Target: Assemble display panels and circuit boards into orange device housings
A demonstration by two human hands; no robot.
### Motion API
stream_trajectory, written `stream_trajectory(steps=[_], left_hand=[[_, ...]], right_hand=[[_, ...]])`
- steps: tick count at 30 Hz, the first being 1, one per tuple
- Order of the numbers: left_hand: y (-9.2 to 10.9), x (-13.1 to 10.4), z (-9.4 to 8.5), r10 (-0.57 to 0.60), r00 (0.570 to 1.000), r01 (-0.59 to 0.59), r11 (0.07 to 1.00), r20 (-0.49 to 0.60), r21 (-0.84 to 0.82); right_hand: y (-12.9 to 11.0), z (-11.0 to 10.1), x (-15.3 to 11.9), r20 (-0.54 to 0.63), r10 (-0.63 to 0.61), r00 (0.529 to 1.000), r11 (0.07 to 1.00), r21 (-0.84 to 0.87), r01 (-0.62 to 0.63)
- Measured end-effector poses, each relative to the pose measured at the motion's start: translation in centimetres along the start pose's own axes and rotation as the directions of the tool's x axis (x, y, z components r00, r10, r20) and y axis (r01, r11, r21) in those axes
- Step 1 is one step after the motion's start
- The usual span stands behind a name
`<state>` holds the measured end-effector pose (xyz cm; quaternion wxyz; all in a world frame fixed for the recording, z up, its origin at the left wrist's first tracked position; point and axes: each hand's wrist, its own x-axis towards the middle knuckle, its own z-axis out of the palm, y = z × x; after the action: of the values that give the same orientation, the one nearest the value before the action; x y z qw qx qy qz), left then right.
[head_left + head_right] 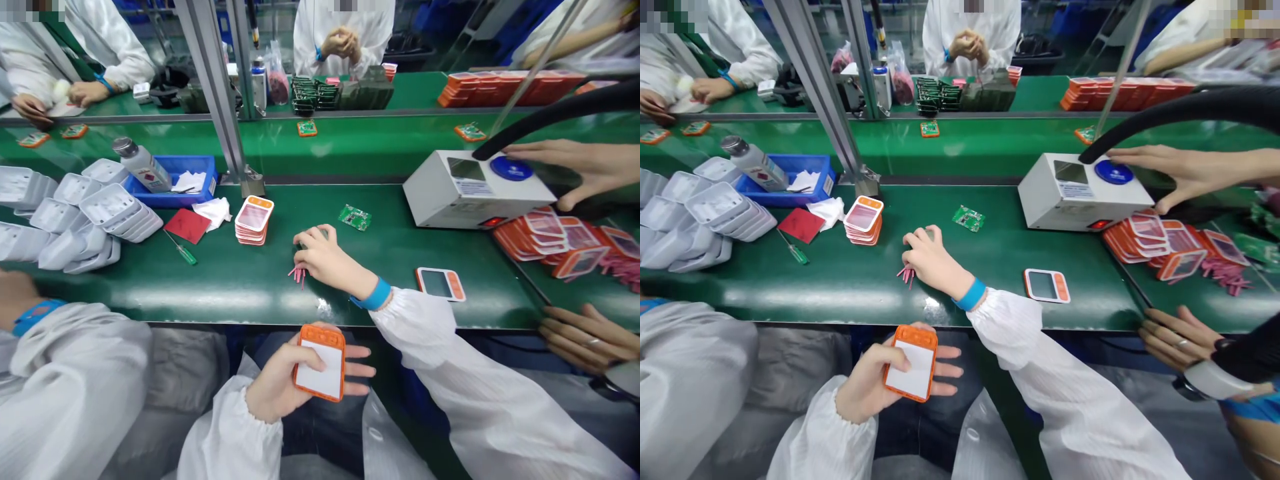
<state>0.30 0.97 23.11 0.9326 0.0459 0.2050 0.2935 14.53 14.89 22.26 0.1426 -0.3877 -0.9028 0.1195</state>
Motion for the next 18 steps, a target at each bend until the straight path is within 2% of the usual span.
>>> stream_trajectory(steps=[2, 4, 6, 8, 10, 12, 13, 14, 16, 18], left_hand=[[0.0, 0.3, 0.1, -0.016, 0.999, 0.015, 1.000, -0.052, -0.028], [-0.1, 0.6, 0.4, -0.009, 0.985, 0.005, 1.000, -0.173, -0.021], [-0.1, 0.6, 0.9, 0.040, 0.952, -0.035, 0.999, -0.302, 0.023], [-0.1, 0.3, 1.7, 0.107, 0.930, -0.087, 0.994, -0.351, 0.072], [0.1, -0.4, 2.5, 0.143, 0.939, -0.119, 0.988, -0.312, 0.096], [0.3, -1.2, 3.3, 0.130, 0.961, -0.109, 0.989, -0.246, 0.097], [0.4, -1.6, 3.7, 0.111, 0.971, -0.093, 0.991, -0.212, 0.093], [0.4, -2.0, 4.0, 0.094, 0.978, -0.080, 0.993, -0.186, 0.083], [0.3, -2.6, 4.5, 0.076, 0.986, -0.067, 0.996, -0.149, 0.066], [0.1, -2.9, 4.9, 0.078, 0.988, -0.070, 0.996, -0.130, 0.062]], right_hand=[[0.1, 0.1, 0.2, -0.018, 0.021, 1.000, 0.997, 0.072, -0.019], [0.1, 0.0, 0.4, -0.049, 0.054, 0.997, 0.986, 0.162, -0.046], [-0.2, -0.4, 0.4, -0.095, 0.122, 0.988, 0.959, 0.266, -0.093], [-1.0, -1.3, -0.4, -0.148, 0.218, 0.965, 0.916, 0.373, -0.149], [-2.4, -2.8, -1.9, -0.186, 0.304, 0.934, 0.864, 0.468, -0.188], [-4.4, -4.5, -4.2, -0.191, 0.360, 0.913, 0.806, 0.556, -0.202], [-5.4, -5.3, -5.5, -0.179, 0.428, 0.886, 0.713, 0.669, -0.210], [-6.5, -6.1, -6.8, -0.168, 0.454, 0.875, 0.662, 0.721, -0.205], [-8.4, -7.4, -9.0, -0.200, 0.410, 0.890, 0.689, 0.707, -0.159], [-9.9, -8.2, -10.8, -0.220, 0.309, 0.926, 0.818, 0.558, -0.140]])
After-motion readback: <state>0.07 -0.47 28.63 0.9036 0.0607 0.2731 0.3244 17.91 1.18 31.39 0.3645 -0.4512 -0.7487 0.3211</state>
